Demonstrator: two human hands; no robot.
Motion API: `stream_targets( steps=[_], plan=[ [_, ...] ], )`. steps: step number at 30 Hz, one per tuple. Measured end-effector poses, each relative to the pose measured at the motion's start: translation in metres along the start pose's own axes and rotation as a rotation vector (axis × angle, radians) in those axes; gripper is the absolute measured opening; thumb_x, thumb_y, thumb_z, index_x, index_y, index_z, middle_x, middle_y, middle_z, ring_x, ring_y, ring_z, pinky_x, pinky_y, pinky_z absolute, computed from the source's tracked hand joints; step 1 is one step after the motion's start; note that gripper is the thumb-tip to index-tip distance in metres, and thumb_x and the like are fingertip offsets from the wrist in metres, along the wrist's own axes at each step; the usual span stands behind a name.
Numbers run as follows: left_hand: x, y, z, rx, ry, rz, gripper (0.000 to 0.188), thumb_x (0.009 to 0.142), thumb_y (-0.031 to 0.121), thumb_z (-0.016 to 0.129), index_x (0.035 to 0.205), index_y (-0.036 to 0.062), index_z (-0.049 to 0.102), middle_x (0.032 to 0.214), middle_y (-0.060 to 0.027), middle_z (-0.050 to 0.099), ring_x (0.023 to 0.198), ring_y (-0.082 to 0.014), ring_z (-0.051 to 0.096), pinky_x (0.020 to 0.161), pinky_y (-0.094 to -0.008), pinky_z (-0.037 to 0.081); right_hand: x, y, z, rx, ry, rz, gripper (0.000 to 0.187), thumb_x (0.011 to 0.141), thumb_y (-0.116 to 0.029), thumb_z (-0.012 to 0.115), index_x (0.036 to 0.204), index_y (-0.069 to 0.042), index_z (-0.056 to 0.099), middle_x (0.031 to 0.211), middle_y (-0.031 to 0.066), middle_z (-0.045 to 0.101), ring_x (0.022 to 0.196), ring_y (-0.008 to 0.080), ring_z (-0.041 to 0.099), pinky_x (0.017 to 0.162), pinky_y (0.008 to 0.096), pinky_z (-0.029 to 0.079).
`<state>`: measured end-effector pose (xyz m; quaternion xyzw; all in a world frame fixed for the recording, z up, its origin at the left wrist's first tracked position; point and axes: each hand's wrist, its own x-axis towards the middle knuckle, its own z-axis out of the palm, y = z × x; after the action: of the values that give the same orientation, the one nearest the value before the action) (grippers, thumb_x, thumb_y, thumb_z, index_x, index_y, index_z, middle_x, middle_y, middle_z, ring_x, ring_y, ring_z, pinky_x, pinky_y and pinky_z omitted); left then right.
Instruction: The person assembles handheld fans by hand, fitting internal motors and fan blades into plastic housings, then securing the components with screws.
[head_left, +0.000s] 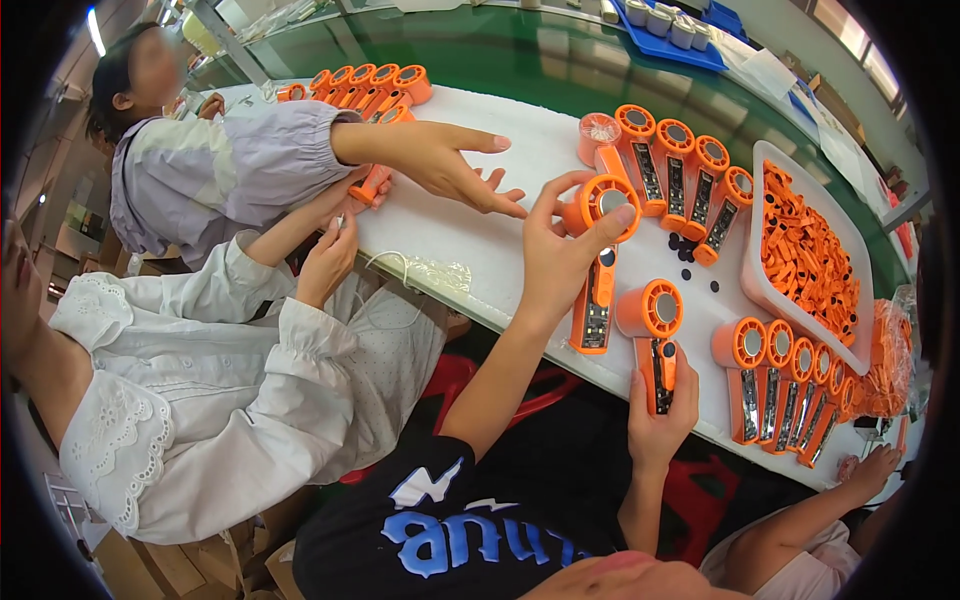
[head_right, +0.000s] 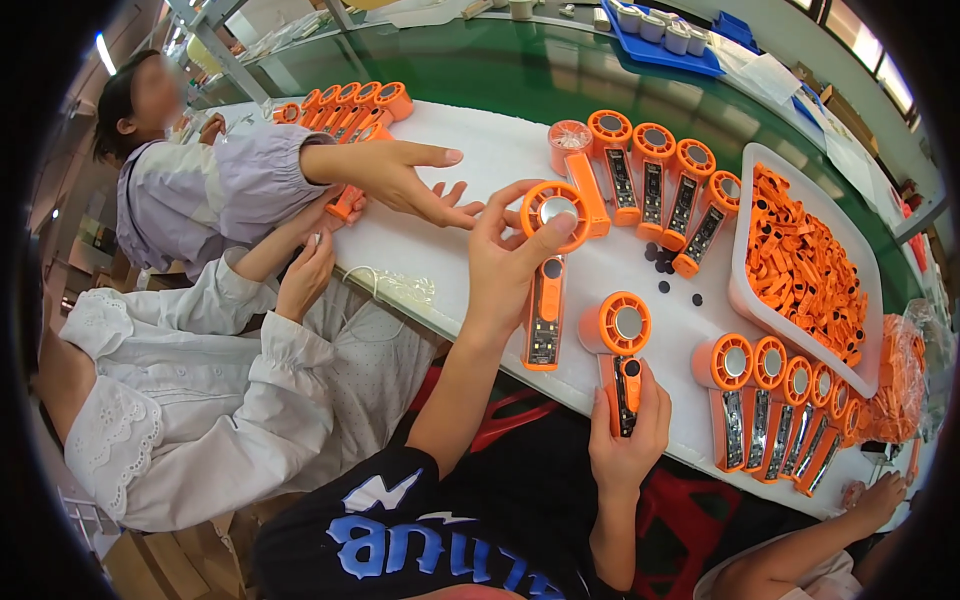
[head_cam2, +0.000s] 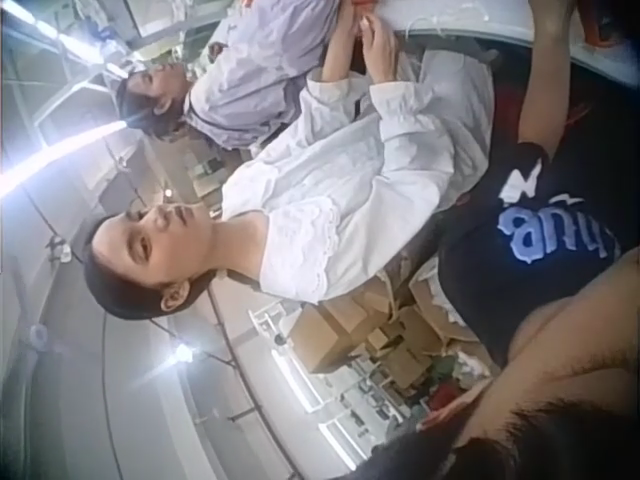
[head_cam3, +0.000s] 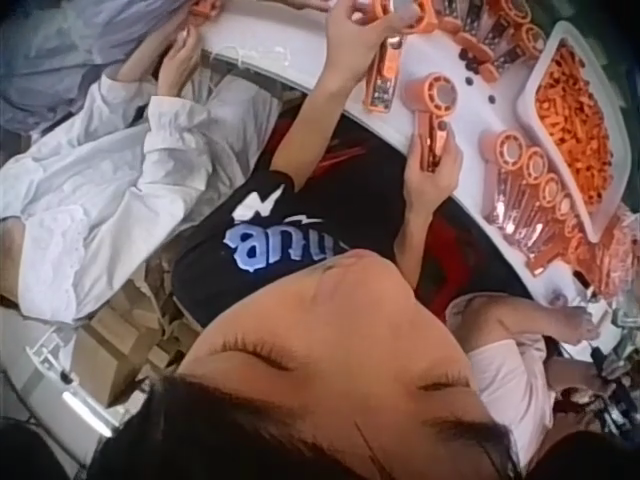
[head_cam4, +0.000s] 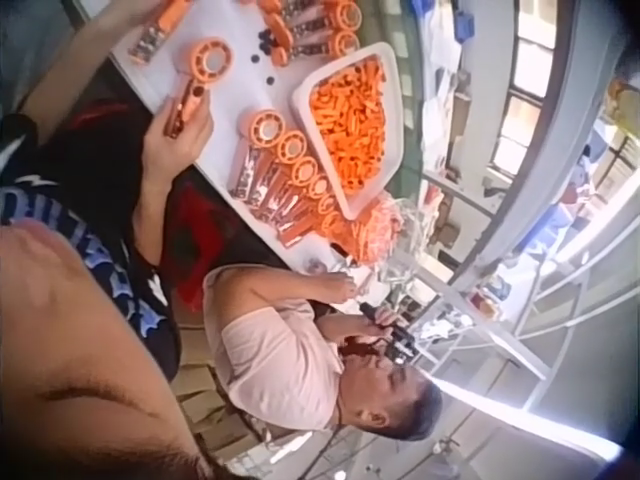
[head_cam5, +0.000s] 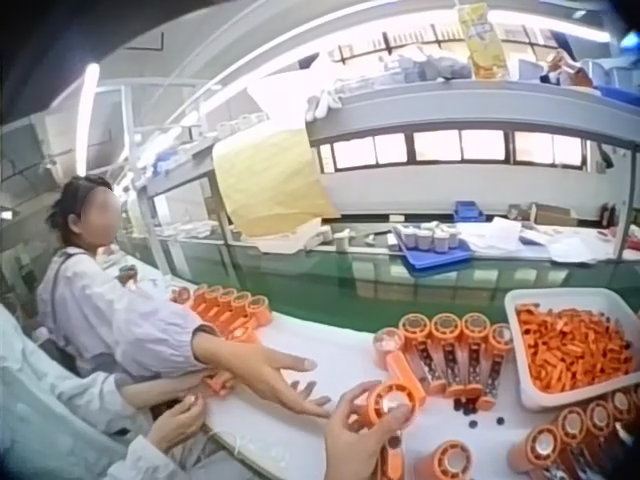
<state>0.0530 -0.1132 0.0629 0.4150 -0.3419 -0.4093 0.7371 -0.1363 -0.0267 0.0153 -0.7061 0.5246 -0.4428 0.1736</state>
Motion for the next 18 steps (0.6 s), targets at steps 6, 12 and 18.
stream_targets(
  steps=[6, 12, 18],
  plan=[
    [0.002, -0.021, 0.003, -0.103, 0.015, -0.156, 0.045, 0.088, 0.026, 0.069, 0.123, 0.0016, 0.052, 0.089, -0.0029, 0.060, 0.077, -0.0093, 0.064, 0.057, -0.0209, 0.051, 0.001, 0.001, 0.002, 0.007, 0.003, 0.004, 0.048, 0.078, -0.003, 0.072, 0.122, 0.006, 0.054, 0.101, 0.0182, 0.059, 0.089, 0.0307, 0.061, 0.079, 0.0370, 0.049],
    [0.005, -0.015, -0.006, -0.447, -0.073, -0.478, 0.050, 0.096, 0.046, 0.044, 0.117, 0.0019, 0.054, 0.090, -0.0054, 0.057, 0.081, -0.0143, 0.059, 0.063, -0.0276, 0.049, 0.004, -0.003, 0.003, 0.002, -0.001, 0.002, 0.049, 0.078, -0.003, 0.072, 0.123, 0.006, 0.054, 0.100, 0.0181, 0.059, 0.089, 0.0311, 0.060, 0.079, 0.0370, 0.049],
    [0.003, -0.041, -0.018, -1.063, -0.235, -0.520, 0.049, 0.094, 0.044, 0.032, 0.109, 0.0021, 0.053, 0.093, -0.0123, 0.055, 0.075, -0.0219, 0.045, 0.066, -0.0341, 0.040, 0.000, -0.002, 0.002, 0.001, 0.003, -0.004, 0.048, 0.079, -0.004, 0.071, 0.123, 0.006, 0.054, 0.100, 0.0170, 0.059, 0.086, 0.0304, 0.060, 0.078, 0.0368, 0.048]
  ],
)
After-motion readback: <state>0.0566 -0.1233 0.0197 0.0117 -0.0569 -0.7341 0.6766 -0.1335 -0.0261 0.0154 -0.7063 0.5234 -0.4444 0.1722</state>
